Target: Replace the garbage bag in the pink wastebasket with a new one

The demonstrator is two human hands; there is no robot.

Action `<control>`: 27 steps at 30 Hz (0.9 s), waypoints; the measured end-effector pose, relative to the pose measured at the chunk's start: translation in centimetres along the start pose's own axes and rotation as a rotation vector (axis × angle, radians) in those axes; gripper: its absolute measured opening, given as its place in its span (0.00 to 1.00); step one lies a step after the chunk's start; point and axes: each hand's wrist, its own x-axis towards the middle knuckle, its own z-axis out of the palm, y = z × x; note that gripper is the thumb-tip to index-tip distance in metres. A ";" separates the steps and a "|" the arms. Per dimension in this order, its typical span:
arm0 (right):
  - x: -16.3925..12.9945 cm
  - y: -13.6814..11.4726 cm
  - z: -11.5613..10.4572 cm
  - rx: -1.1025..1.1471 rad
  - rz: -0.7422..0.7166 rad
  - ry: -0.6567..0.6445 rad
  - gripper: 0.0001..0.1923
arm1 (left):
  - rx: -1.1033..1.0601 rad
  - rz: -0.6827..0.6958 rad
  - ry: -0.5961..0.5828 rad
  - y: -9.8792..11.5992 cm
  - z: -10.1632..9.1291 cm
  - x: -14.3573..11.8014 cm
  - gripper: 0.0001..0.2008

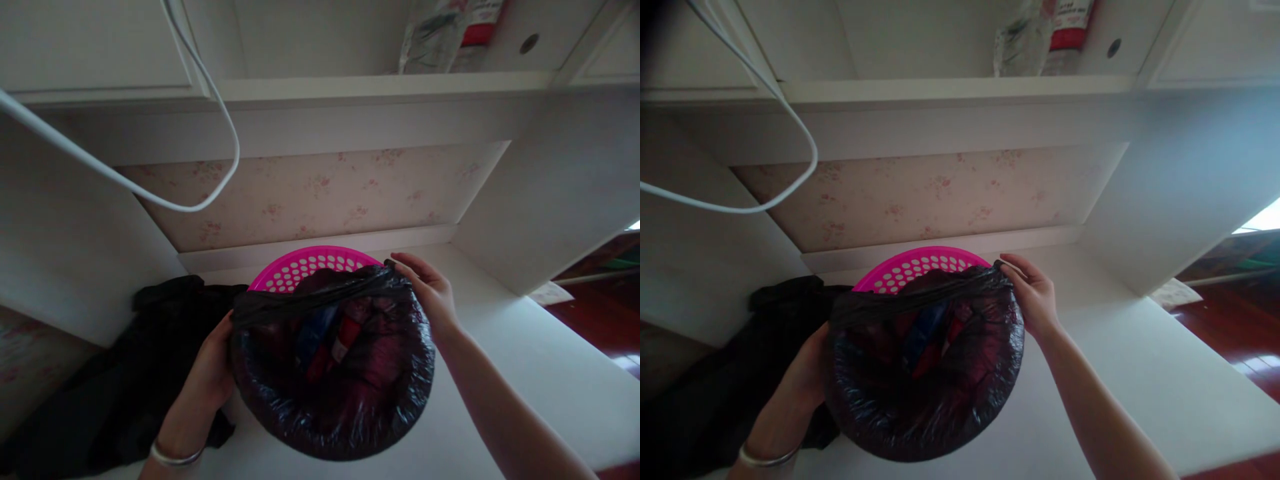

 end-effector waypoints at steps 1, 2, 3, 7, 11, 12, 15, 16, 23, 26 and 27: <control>0.2 0.2 0.0 -0.038 -0.004 -0.010 0.20 | 0.001 -0.020 0.015 -0.2 0.3 0.1 0.10; 0.4 0.4 0.0 -0.075 -0.006 -0.020 0.21 | 0.004 -0.033 0.039 -0.3 0.5 0.2 0.07; 0.8 0.6 -0.1 -0.112 -0.002 -0.031 0.22 | 0.009 -0.042 0.065 -0.5 0.7 0.3 0.04; 2.3 1.2 -0.4 -0.242 0.012 -0.137 0.22 | 0.056 -0.092 0.134 -0.8 1.2 0.4 0.08; 3.3 1.1 -0.5 -0.313 -0.032 -0.349 0.18 | 0.100 -0.046 0.108 -0.9 1.2 0.5 0.08; 3.4 1.0 -0.6 -0.283 -0.003 -0.388 0.18 | 0.102 -0.030 0.107 -0.8 1.2 0.6 0.08; 3.7 0.6 -0.8 -0.179 0.063 -0.420 0.20 | 0.087 0.039 0.096 0.0 0.6 1.2 0.05; 3.8 0.6 -1.0 -0.172 0.050 -0.421 0.21 | 0.071 0.092 0.097 0.6 0.4 1.4 0.06; 5.1 0.4 -1.3 -0.211 0.033 -0.575 0.19 | 0.468 0.439 -0.065 5.4 0.0 1.5 0.22; 5.4 0.4 -0.7 -0.215 0.022 -0.570 0.18 | 0.726 0.495 -0.086 6.2 0.6 2.1 0.17; 5.5 0.4 -0.4 -0.225 0.015 -0.545 0.18 | 0.722 0.502 -0.070 6.3 0.8 2.4 0.15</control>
